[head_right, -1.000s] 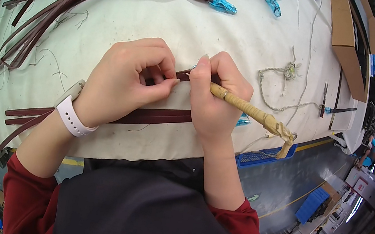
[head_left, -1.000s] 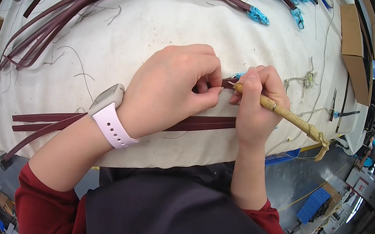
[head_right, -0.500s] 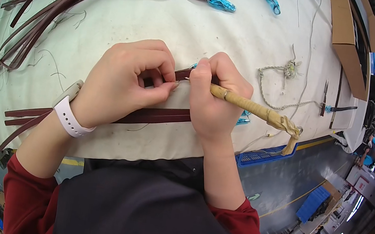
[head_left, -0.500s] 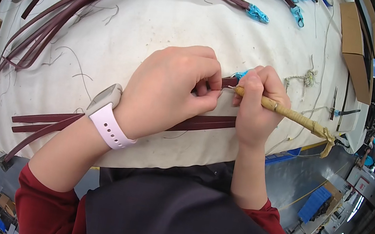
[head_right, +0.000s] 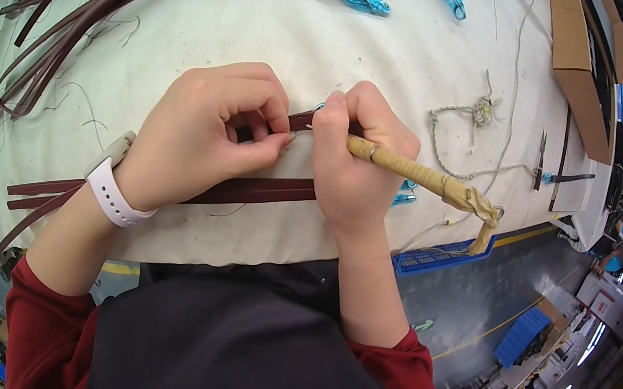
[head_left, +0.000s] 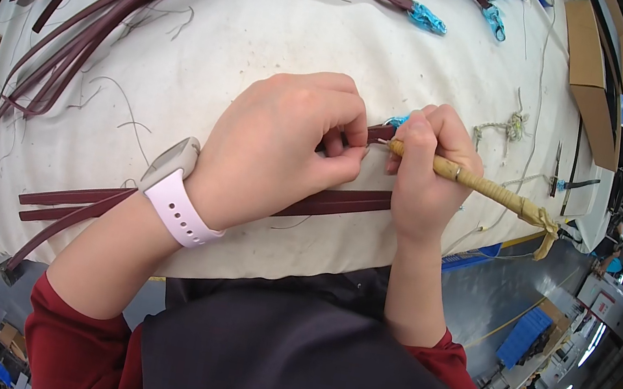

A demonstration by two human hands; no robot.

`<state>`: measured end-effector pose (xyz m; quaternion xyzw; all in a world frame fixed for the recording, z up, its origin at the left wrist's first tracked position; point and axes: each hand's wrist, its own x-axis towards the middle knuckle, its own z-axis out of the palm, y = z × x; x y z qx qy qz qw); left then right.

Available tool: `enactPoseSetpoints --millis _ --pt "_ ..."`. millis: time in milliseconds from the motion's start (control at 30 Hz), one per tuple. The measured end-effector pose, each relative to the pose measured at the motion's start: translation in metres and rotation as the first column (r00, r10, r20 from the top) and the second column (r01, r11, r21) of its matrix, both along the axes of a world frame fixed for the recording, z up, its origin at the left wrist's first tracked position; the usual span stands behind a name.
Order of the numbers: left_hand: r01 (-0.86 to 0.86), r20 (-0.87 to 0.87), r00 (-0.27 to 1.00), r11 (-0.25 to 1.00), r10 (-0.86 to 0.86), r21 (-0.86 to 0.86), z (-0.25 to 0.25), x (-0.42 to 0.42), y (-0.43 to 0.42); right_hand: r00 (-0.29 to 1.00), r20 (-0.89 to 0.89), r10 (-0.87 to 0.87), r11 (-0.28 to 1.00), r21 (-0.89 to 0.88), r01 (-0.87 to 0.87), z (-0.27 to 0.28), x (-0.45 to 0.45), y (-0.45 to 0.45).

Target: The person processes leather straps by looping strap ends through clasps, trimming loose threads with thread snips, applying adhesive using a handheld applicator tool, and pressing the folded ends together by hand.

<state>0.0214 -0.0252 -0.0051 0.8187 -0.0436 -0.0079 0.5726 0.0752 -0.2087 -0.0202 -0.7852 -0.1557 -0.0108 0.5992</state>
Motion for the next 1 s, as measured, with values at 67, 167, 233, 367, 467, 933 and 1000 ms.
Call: enactPoseSetpoints --millis 67,167,233,367,467,933,1000 --pt "0.001 -0.003 1.000 1.000 -0.001 0.000 0.000 0.000 0.000 1.000 0.000 -0.001 1.000 -0.002 0.001 -0.001 0.000 0.000" --pt "0.004 -0.004 1.000 1.000 -0.004 0.003 0.000 0.000 0.000 1.000 -0.002 -0.002 1.000 -0.002 0.002 0.000 0.000 0.000" --pt "0.001 -0.011 1.000 1.000 -0.001 -0.010 0.000 0.000 0.000 1.000 -0.003 -0.003 1.000 0.000 0.003 0.001 0.000 0.001" --pt "-0.008 -0.030 1.000 1.000 0.007 -0.019 0.000 0.000 -0.001 1.000 -0.008 -0.004 1.000 0.002 0.004 0.001 0.000 0.001" --pt "0.007 0.020 1.000 1.000 -0.007 0.009 0.002 0.000 -0.001 1.000 -0.004 -0.015 0.999 0.028 0.015 0.001 -0.001 0.003" --pt "-0.131 0.280 0.960 0.897 0.009 0.422 0.008 -0.010 -0.007 0.993 0.006 -0.120 0.901 0.420 0.106 0.010 0.002 0.003" --pt "-0.139 0.297 0.955 0.905 0.014 0.403 0.010 -0.010 -0.009 0.980 0.071 -0.187 0.889 0.437 0.138 0.011 0.002 0.003"
